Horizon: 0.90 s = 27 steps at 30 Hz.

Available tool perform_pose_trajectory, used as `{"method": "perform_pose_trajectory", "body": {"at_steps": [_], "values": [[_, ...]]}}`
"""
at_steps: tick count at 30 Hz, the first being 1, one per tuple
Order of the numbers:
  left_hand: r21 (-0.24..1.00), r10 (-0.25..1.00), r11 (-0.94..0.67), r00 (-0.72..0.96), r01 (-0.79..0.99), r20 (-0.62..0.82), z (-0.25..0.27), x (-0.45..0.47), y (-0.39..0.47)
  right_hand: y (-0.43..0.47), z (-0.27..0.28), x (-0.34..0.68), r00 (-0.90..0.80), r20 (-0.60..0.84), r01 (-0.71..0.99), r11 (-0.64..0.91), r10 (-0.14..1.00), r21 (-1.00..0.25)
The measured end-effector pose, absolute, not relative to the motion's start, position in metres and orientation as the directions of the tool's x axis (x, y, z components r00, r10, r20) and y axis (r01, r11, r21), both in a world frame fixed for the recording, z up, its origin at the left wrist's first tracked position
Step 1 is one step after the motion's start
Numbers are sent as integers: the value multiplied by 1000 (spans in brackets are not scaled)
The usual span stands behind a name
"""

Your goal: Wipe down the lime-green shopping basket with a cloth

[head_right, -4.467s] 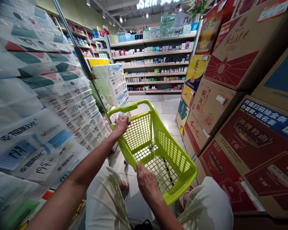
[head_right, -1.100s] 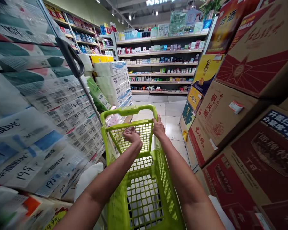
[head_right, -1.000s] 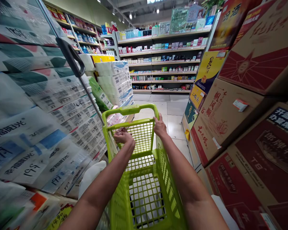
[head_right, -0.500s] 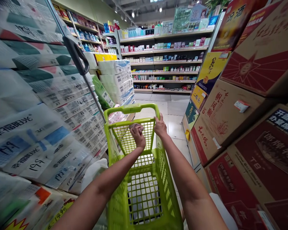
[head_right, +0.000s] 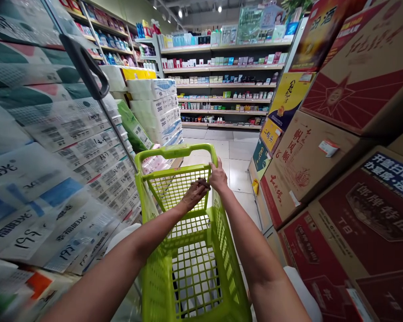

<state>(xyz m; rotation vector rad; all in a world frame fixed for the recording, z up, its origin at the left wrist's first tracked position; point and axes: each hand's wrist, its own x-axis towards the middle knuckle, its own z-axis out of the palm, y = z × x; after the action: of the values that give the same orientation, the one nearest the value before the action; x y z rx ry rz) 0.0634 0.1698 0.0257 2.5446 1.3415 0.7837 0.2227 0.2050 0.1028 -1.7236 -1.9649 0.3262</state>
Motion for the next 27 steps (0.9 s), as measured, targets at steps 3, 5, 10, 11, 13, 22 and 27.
{"method": "perform_pose_trajectory", "body": {"at_steps": [3,5,10,11,13,22,27], "values": [[371,792,-596,444,713,420,40,68,178,204,104,222,-65,203,853,160,977,-496],[372,794,-574,384,729,471,47,69,181,204,104,223,-73,212,854,170,975,-491],[355,784,-607,463,711,413,24,61,158,203,103,224,-69,205,844,167,976,-510],[347,786,-611,494,712,371,18,60,152,202,103,224,-72,213,842,174,974,-511],[328,793,-607,524,724,310,15,60,149,201,103,224,-76,226,841,184,971,-508],[373,850,-501,363,781,381,38,42,154,193,108,224,-61,200,848,156,978,-506],[352,900,-428,356,833,251,39,28,145,195,105,226,-57,201,831,158,978,-534]]}}
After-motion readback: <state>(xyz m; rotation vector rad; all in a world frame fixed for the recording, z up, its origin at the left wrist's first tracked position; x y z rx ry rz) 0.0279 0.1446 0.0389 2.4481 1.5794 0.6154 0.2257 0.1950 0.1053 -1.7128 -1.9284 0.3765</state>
